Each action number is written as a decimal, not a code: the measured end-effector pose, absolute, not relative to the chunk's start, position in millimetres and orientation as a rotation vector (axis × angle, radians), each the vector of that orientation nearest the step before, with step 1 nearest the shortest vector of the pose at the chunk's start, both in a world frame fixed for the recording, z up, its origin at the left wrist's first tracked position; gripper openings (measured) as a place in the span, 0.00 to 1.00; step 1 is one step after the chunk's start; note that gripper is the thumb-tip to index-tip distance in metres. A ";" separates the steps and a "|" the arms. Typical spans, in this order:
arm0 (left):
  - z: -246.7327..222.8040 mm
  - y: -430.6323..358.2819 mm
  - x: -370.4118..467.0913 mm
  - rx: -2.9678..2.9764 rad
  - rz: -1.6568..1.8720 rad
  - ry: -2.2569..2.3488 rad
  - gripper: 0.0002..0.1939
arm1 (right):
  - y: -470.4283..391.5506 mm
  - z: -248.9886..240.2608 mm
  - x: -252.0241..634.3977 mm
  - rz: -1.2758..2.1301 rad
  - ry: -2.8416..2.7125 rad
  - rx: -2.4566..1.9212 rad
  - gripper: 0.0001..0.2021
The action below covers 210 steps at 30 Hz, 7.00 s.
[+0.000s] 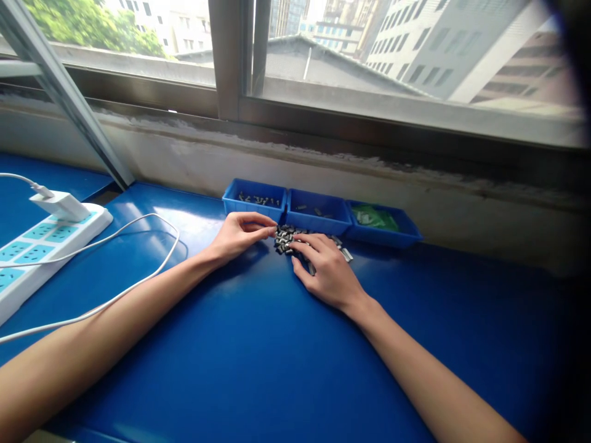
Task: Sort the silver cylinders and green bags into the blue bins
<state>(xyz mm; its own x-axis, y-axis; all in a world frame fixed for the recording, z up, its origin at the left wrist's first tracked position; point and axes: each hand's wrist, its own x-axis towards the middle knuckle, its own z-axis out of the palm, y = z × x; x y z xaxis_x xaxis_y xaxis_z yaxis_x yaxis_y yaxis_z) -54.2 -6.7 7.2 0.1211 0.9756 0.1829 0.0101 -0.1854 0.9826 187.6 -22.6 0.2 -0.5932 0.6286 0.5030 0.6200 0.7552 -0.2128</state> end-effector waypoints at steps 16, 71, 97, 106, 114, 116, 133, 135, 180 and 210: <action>9.2 3.0 -53.1 1.566 1.531 0.980 0.32 | -24.3 -0.7 187.2 0.042 -2.380 -0.954 0.13; 9.9 -0.7 -64.4 1.657 1.335 1.003 0.23 | -24.9 1.7 186.5 0.037 -2.390 -0.965 0.13; 15.7 -0.2 -62.3 2.401 1.439 1.153 0.10 | -24.3 1.6 186.3 0.020 -2.385 -0.956 0.12; -2.5 6.9 -68.4 2.868 0.946 1.059 0.16 | -24.0 0.3 185.8 0.017 -2.380 -0.957 0.12; -3.9 8.4 -71.4 2.677 1.012 1.148 0.14 | -24.2 1.4 186.2 0.030 -2.379 -0.949 0.12; -2.8 7.8 -71.2 2.626 1.040 1.162 0.14 | -24.3 1.4 186.1 0.030 -2.378 -0.952 0.12; 24.8 -9.0 -47.1 1.576 1.060 1.002 0.22 | -24.8 2.1 185.5 0.029 -2.379 -0.948 0.12; 23.4 -8.7 -46.5 1.526 1.058 0.967 0.21 | -24.9 2.2 185.7 0.037 -2.381 -0.951 0.13; 11.3 -9.5 -58.6 2.622 0.905 0.997 0.12 | -25.8 2.6 185.6 0.053 -2.388 -0.970 0.13; 20.5 0.1 -57.5 1.578 1.497 1.166 0.20 | -26.2 2.2 186.0 0.062 -2.385 -0.961 0.12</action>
